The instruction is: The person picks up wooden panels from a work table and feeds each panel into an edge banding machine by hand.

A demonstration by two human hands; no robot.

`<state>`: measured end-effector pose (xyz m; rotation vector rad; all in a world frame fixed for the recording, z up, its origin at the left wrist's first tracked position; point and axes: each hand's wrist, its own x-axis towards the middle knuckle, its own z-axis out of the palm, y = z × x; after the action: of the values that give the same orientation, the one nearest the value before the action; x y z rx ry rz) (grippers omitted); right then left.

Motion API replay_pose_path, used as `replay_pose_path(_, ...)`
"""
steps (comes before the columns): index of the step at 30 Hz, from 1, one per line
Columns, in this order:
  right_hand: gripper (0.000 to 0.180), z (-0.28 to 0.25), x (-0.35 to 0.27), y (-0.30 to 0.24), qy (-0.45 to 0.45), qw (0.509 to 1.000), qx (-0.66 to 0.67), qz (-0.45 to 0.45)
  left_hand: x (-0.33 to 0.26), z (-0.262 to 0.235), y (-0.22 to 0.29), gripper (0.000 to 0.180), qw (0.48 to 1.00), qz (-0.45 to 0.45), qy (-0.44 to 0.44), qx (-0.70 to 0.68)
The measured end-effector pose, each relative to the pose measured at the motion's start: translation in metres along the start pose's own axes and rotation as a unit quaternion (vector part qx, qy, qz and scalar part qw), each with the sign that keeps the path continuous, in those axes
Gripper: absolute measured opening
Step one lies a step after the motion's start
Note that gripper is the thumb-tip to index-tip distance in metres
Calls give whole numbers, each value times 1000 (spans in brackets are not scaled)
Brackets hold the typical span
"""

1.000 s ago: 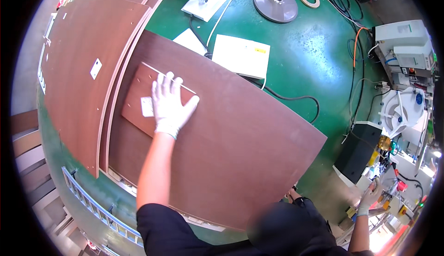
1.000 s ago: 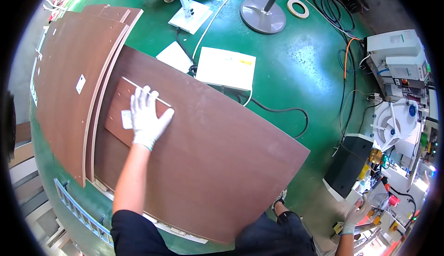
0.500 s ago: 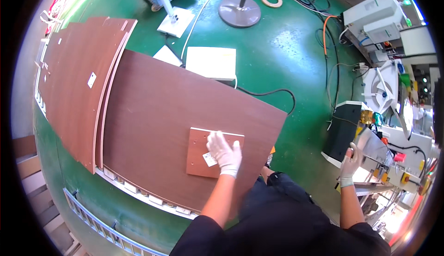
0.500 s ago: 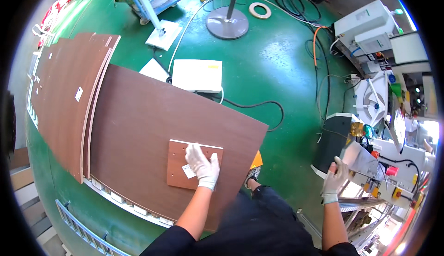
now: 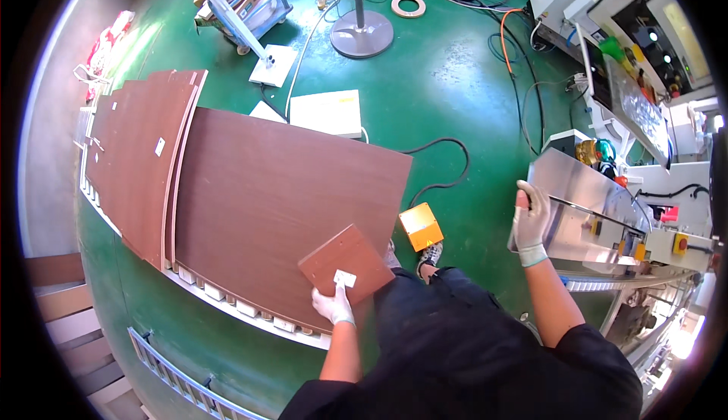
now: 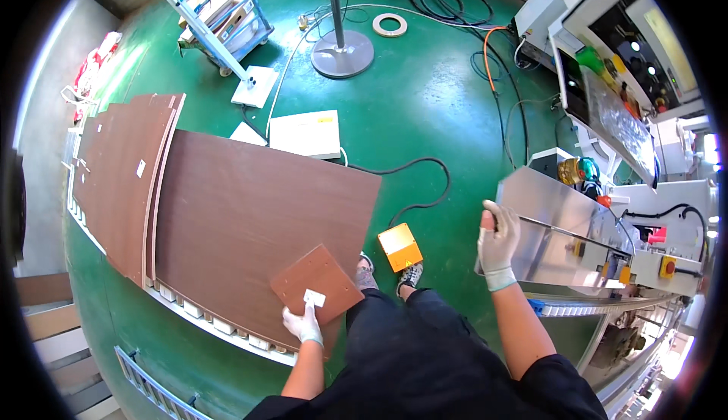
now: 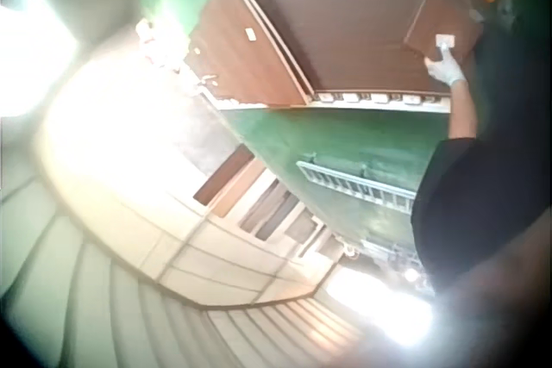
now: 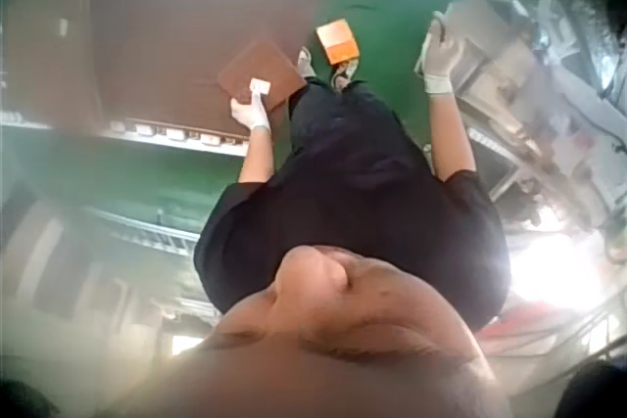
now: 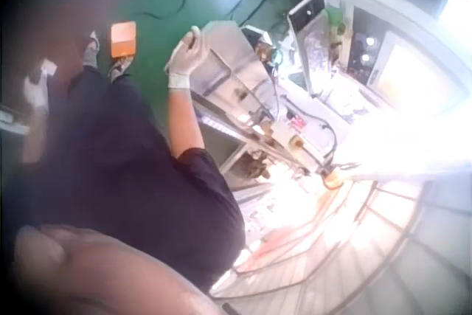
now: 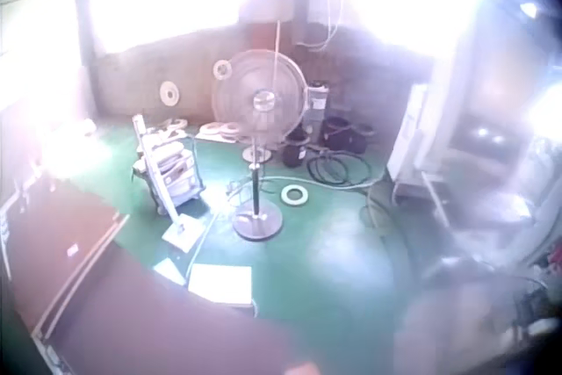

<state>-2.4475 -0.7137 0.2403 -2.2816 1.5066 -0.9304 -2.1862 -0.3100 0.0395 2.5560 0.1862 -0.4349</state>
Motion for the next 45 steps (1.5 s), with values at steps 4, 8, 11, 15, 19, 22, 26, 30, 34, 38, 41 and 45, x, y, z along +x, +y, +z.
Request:
replay_pose_path(4, 15, -5, -2, 7, -3, 998, 59, -12, -79, 10, -91, 67, 945, -204, 0, -255)
replay_pose_path(8, 14, -8, -4, 22, -5, 997, 79, -27, -124, 8, -90, 63, 826, -437, -121, -335)
replay_pose_path(11, 15, -7, -4, 3, -47, 990, 112, -70, -112, 24, -177, 60, 840, -243, -228, -428)
replay_pose_path(15, 17, -20, -7, 36, -13, 991, 89, -102, -143, 6, -81, 58, 787, -216, -214, -537)
replay_pose_path(19, 21, -38, -29, 30, -78, 984, 103, -121, -145, -43, -24, 54, 825, -91, -172, -530)
replay_pose_path(22, 27, -67, -57, 33, -196, 947, 251, 43, -163, -84, 45, 53, 827, 28, -266, -494)
replay_pose_path(26, 56, -121, -93, 32, -258, 876, 396, 96, -173, -104, 132, 58, 769, 150, -422, -456)
replay_pose_path(30, 68, -171, -129, 50, -182, 803, 550, 142, -205, -72, 247, 59, 666, 258, -622, -321)
replay_pose_path(34, 36, -203, -169, 97, -1, 886, 367, 283, -290, -24, 336, 44, 634, 360, -665, -159)
replay_pose_path(38, 37, -228, -238, 154, 225, 800, 408, 378, -337, 48, 359, 33, 602, 561, -560, -99)
replay_pose_path(41, 47, -254, -273, 172, 363, 648, 467, 480, -353, 89, 363, 30, 576, 717, -392, 2)
replay_pose_path(45, 52, -263, -304, 203, 464, 595, 448, 479, -358, 114, 341, 48, 467, 858, -194, 89)
